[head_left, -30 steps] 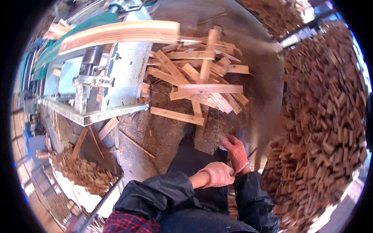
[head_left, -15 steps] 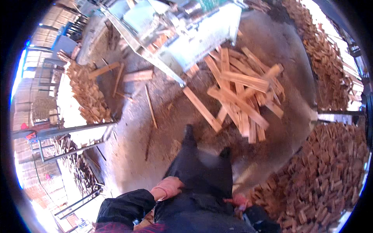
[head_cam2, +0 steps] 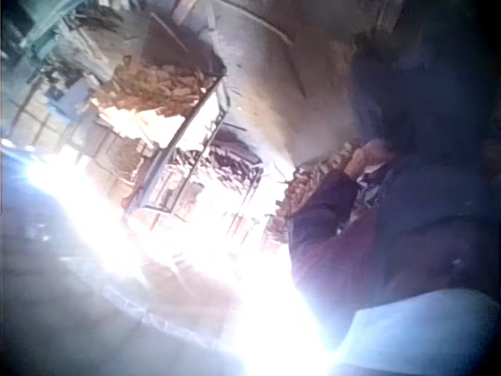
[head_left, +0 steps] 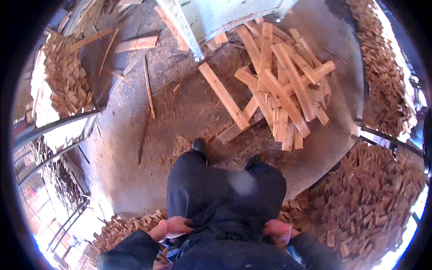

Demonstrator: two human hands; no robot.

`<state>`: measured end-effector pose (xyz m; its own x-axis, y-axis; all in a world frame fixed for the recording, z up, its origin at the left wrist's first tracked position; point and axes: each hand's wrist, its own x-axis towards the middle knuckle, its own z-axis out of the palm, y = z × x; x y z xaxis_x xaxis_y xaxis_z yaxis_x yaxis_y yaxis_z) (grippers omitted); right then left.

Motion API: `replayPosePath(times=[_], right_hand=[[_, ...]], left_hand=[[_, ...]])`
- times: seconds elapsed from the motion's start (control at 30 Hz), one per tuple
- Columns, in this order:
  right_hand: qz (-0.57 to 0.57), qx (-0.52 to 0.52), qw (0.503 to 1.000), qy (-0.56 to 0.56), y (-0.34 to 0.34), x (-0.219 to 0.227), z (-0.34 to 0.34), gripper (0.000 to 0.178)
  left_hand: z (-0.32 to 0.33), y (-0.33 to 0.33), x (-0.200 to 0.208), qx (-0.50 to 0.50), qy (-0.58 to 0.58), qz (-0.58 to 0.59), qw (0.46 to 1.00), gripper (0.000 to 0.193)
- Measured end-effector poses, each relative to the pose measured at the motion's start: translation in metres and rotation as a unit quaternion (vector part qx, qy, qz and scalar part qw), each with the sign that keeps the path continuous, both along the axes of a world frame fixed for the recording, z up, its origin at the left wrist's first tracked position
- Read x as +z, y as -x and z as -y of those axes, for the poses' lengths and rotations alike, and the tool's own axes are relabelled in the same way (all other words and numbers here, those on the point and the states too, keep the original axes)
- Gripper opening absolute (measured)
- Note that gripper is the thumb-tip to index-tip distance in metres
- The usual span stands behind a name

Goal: The person gathers loose wooden planks from a pile on the floor, aligns them into neat bundles, and stacks them onto a larger pile of processed wood. The person wears gloves and works in a repetitive cycle of gathering, aligning, and stacking.

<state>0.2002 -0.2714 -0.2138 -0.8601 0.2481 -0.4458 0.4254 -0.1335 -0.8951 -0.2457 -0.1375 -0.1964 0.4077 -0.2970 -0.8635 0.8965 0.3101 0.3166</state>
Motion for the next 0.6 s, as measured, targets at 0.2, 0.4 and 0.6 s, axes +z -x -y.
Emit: replayPosePath(times=[0.2, 0.4, 0.6], right_hand=[[0.18, -0.417, 0.849, 0.271, 0.013, -0.113, -0.198, 0.027], [0.379, -0.24, 0.88, -0.158, 0.045, -0.292, -0.316, 0.084], [0.485, -0.199, 0.805, -0.278, 0.096, -0.453, -0.331, 0.11]], left_hand=[[-0.03, -0.04, -0.069, -0.13, -0.002, 0.057, 0.99, 0.052], [-0.142, -0.084, -0.164, 0.418, -0.175, 0.07, 0.889, 0.043], [-0.198, -0.169, -0.332, 0.659, -0.19, 0.095, 0.722, 0.058]])
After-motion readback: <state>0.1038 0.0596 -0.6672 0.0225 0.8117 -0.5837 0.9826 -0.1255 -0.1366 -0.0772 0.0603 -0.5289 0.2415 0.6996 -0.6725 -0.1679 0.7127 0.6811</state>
